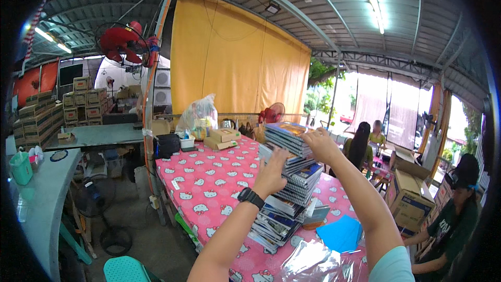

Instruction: The person places several spiral notebooks into a plastic bag, seals the bag with tape from a dispenser, and moves the package to a separate stack on the table.

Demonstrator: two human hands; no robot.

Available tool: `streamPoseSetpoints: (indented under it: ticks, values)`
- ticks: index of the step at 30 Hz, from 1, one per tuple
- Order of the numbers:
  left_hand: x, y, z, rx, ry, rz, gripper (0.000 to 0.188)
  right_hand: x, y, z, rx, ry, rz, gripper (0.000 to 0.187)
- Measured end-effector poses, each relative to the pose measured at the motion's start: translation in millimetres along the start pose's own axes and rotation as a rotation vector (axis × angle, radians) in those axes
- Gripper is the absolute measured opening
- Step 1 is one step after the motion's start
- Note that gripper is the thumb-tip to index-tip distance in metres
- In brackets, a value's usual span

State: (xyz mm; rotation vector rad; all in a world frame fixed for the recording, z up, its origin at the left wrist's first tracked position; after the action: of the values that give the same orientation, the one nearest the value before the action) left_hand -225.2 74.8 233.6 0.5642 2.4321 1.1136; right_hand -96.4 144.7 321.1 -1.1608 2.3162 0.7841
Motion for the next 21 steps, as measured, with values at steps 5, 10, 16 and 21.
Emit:
streamPoseSetpoints:
  ticks: [5, 10, 16, 21]
  values:
    - [-2.7, 10.1, 14.6, 0.001, -0.119, 0.111, 0.063, -0.5, -4.1, -7.8, -0.025, -0.099, -0.093, 0.068]
    - [-1.4, 9.9, 16.4, 0.003, -0.078, 0.138, 0.063, 12.6, -5.7, -13.5, -0.222, -0.219, 0.018, 0.069]
    - [4.6, 13.5, 22.9, 0.101, -0.073, -0.062, 0.061, -0.1, -17.2, -18.6, -0.17, 0.064, 0.006, 0.073]
    - [-4.0, 15.2, -12.5, -0.223, -0.061, -0.152, 0.092, 5.7, -95.4, -97.8, -0.278, 0.186, -0.039, 0.072]
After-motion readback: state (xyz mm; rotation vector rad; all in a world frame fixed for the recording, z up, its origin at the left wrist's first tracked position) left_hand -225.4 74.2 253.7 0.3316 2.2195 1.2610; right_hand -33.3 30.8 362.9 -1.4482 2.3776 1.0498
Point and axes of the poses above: each hand's wrist, its own y-axis towards the middle knuckle, its own z-axis out of the palm, x = y × z, the point moved 6 cm from there along y, towards the middle knuckle, and after that the axes turned 14 degrees about x, right-handed, at the moved point
